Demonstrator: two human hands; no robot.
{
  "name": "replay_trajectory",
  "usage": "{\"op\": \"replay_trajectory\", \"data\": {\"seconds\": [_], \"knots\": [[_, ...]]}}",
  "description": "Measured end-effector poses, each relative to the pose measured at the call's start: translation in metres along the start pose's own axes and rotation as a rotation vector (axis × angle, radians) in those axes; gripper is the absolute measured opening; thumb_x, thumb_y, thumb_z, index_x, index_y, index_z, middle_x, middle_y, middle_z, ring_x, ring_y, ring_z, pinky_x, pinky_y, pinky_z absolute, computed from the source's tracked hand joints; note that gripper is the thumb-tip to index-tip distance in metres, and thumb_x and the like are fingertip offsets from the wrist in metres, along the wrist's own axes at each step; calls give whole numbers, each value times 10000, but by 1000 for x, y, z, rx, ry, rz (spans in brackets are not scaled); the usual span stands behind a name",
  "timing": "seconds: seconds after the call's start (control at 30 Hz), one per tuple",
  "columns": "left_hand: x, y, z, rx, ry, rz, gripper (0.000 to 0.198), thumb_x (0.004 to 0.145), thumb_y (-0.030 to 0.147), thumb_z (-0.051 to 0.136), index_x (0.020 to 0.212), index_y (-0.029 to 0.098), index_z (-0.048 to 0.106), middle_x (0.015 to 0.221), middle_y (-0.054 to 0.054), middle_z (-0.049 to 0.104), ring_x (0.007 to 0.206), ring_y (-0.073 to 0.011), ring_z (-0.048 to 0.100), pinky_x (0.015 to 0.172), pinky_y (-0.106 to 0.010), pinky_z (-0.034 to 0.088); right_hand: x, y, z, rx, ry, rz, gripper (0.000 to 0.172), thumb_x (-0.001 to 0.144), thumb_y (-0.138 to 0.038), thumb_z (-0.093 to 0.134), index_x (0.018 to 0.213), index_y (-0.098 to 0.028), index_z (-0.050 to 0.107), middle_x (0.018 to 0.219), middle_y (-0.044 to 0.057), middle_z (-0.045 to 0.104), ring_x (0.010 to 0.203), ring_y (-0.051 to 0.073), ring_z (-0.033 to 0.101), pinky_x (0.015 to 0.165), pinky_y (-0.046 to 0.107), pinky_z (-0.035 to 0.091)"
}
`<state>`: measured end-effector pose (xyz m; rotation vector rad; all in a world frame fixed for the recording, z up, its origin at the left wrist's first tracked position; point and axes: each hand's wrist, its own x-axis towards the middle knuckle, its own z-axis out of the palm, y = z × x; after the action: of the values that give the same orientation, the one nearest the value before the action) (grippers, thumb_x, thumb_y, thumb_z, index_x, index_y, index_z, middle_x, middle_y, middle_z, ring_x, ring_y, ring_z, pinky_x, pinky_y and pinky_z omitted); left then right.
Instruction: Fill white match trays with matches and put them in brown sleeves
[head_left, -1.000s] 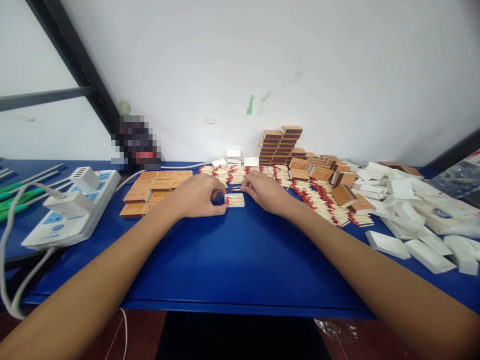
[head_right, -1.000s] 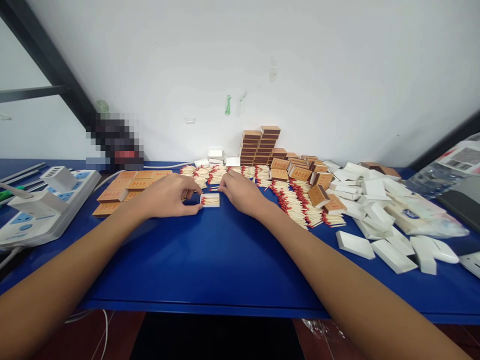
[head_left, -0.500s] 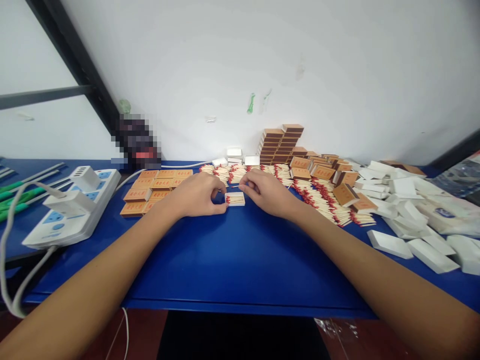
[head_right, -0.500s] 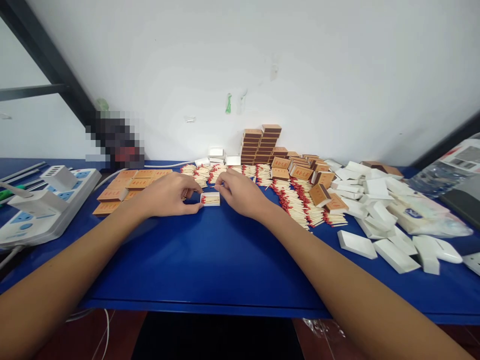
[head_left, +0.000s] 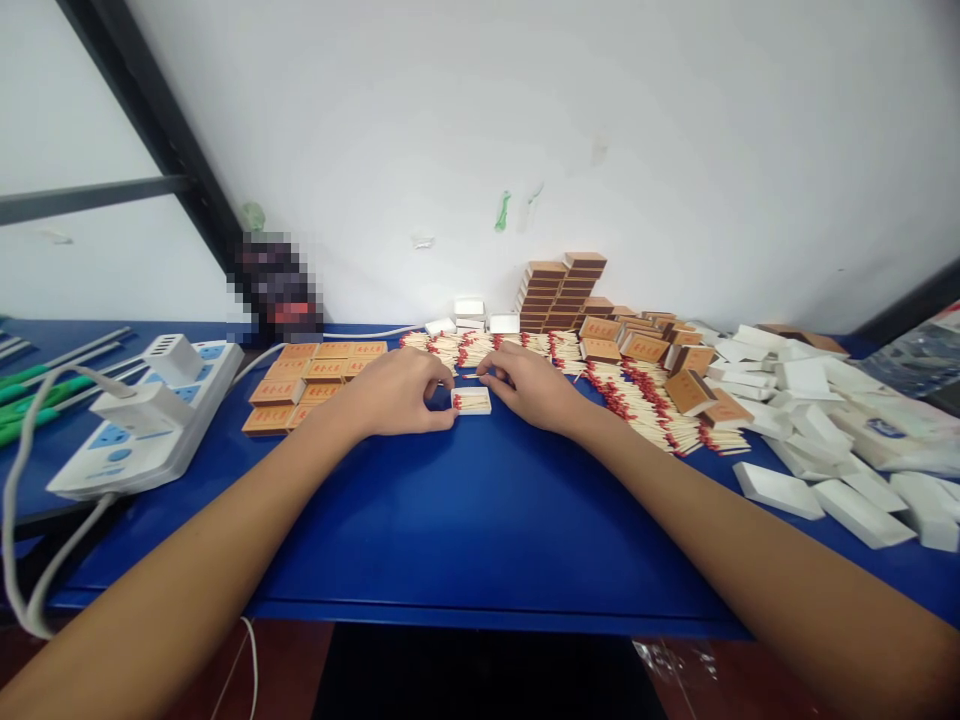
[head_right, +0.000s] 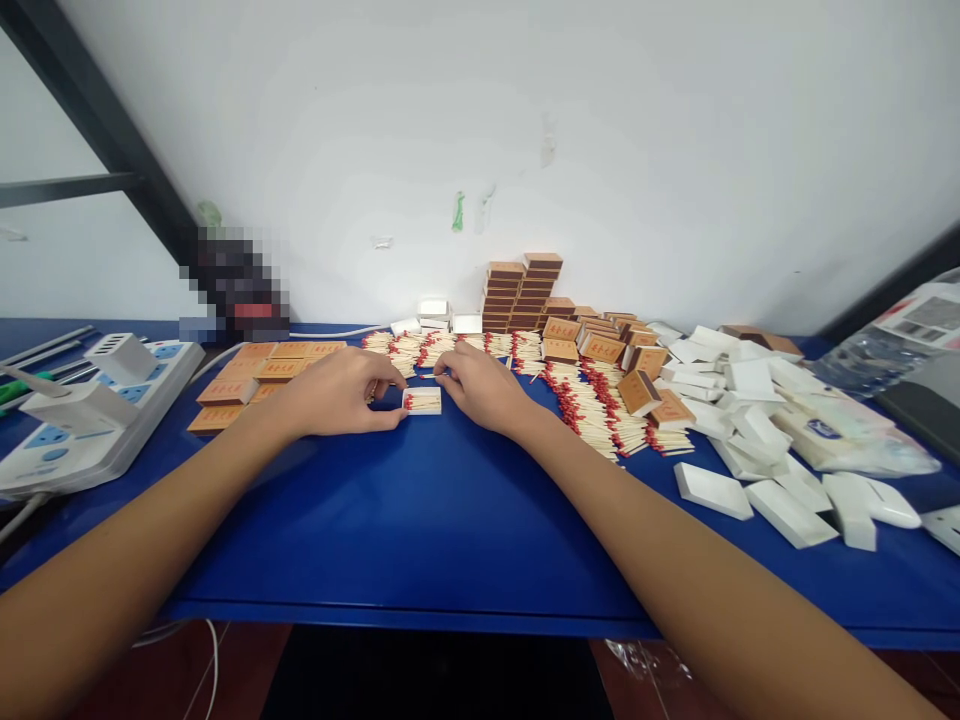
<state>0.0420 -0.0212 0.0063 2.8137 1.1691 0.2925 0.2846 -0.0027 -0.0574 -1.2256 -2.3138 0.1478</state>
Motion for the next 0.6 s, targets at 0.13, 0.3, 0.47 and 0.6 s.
{"op": "replay_trajectory", "data": {"seconds": [0.13,0.3,0.47,0.6], "knots": [[0,1,0,1,-8,2,250,801,355,693,937,183,813,807,-32,742,681,-178,619,635,-316,391,1,0,0,49,8,12,89,1014,-198,611,1003,-194,699,972,55,621,850,189,581,752,303,404],[0,0,0,-2,-4,4,249,805,363,693,939,188,808,788,-27,731,688,-182,618,634,-315,389,3,-5,-2,3,-69,107,73,1021,-211,616,975,-191,669,998,66,632,898,211,593,782,319,417],[0,-1,1,-8,-7,1,269,800,365,688,961,187,810,799,-35,738,698,-190,625,646,-319,397,1,-15,-13,-29,-48,134,79,1034,-218,596,982,-194,649,1046,84,642,931,221,605,808,332,429],[-1,-1,1,-9,-5,4,266,809,375,682,945,187,812,779,-32,728,677,-182,614,644,-317,395,-5,-27,-21,35,-18,66,83,1029,-230,599,967,-196,643,999,69,643,901,208,592,785,319,420]]}}
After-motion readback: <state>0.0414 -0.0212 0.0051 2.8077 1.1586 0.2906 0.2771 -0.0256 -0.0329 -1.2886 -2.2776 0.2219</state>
